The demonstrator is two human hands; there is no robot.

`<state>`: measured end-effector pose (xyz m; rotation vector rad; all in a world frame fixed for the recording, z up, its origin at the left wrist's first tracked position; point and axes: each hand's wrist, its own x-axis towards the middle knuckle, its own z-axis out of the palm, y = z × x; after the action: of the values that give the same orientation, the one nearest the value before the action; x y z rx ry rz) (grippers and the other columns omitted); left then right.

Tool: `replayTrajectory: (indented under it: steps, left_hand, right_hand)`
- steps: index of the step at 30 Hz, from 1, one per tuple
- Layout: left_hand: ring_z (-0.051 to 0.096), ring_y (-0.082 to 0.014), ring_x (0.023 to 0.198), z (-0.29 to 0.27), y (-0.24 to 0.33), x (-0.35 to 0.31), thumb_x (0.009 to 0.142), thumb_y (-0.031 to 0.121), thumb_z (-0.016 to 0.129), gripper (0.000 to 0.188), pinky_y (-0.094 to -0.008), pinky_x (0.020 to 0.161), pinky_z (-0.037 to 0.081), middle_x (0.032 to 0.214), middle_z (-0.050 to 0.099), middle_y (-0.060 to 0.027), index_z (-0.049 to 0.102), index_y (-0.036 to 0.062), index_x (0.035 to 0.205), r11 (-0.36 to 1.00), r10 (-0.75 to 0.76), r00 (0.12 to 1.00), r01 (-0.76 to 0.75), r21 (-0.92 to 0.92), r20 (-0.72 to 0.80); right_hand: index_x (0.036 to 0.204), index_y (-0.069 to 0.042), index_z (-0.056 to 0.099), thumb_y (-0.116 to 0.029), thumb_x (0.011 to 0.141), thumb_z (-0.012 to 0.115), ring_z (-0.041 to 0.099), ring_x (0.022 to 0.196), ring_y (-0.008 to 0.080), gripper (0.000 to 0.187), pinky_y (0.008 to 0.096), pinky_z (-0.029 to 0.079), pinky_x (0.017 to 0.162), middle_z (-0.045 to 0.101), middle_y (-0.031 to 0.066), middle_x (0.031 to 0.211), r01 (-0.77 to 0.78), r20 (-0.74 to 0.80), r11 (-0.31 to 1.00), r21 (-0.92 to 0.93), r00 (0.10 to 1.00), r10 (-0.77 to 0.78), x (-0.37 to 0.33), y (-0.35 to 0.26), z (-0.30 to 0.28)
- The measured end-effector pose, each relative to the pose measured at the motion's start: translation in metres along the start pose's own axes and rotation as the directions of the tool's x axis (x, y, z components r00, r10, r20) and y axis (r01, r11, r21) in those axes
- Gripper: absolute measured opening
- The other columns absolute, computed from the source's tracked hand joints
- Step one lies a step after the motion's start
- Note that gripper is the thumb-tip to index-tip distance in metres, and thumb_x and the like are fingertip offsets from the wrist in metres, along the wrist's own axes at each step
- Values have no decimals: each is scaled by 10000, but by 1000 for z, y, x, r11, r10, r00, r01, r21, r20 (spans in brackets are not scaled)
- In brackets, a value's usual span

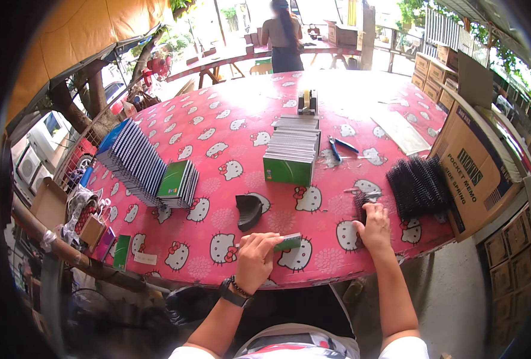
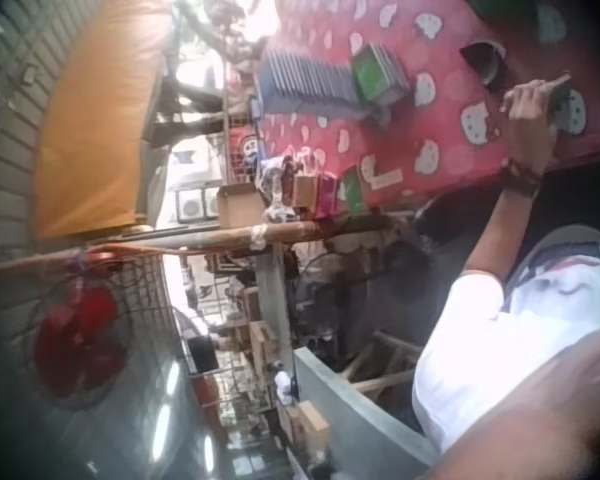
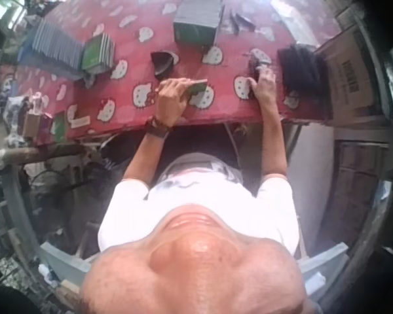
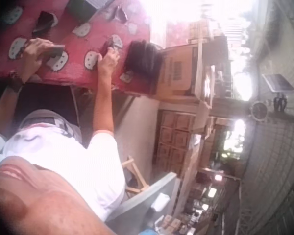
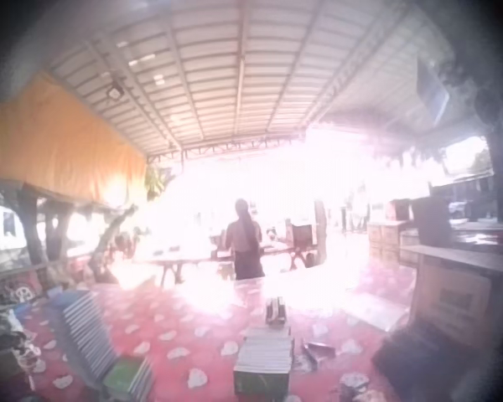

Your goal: The person assembles small green and white notepads by hand. They insert a black plastic spiral binding through the pre-punched holes of a stack of pages and then place the completed notepad onto a growing stack.

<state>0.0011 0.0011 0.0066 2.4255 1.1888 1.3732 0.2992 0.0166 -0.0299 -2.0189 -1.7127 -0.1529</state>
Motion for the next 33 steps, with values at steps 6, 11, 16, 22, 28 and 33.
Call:
replayTrajectory:
  steps: [6, 11, 16, 22, 28, 33]
  left_hand:
    - [591, -238, 867, -19, -11, -8, 712, -67, 612, 419, -357, 784, 424, 945, 660, -39, 686, 127, 1077, 994, -43, 999, 43, 98, 2]
    - [584, -220, 870, -17, -14, -12, 697, -51, 642, 383, -350, 777, 420, 920, 649, -22, 705, 132, 1027, 995, -36, 999, 37, 93, -8]
    - [581, -223, 855, -23, -13, -8, 705, -40, 660, 348, -344, 766, 421, 893, 642, -33, 710, 126, 1007, 995, -28, 1000, 28, 95, 4]
    - [577, -215, 835, -19, -18, -9, 717, -11, 673, 316, -345, 750, 416, 885, 640, -27, 709, 112, 1006, 997, -26, 999, 24, 67, 26]
    - [574, -200, 801, -18, -13, -5, 747, 44, 702, 235, -335, 721, 401, 849, 645, -17, 714, 117, 971, 998, -45, 999, 44, 48, 23]
    - [572, -209, 819, -20, -16, -4, 746, 59, 712, 241, -328, 738, 417, 851, 647, -29, 709, 109, 981, 989, -133, 991, 131, 67, 24]
  right_hand:
    - [1007, -29, 582, 53, 671, 622, 543, 997, 351, 349, 410, 446, 900, 577, 169, 1011, 132, -75, 979, 153, 990, -121, 19, 13, 13]
    - [996, -36, 593, 50, 661, 688, 567, 943, 320, 359, 398, 476, 846, 600, 143, 960, 95, -44, 982, 165, 995, -89, 31, 17, 7]
    - [960, -31, 600, 51, 690, 666, 580, 883, 316, 290, 402, 477, 784, 599, 139, 909, 131, -76, 966, 221, 990, -117, 43, 13, -12]
    - [1025, 7, 603, 30, 773, 609, 630, 795, 271, 253, 360, 497, 724, 622, 148, 888, 48, -20, 913, 406, 999, -43, 60, 15, -28]
    - [1153, -23, 567, 34, 818, 549, 607, 854, 204, 340, 327, 490, 756, 607, 135, 930, -64, 93, 832, 550, 996, 15, 60, -3, -54]
    - [1238, -72, 540, 18, 874, 547, 524, 706, 105, 375, 227, 445, 662, 529, -3, 781, -16, 310, 581, 814, 858, -410, 3, -99, -49]
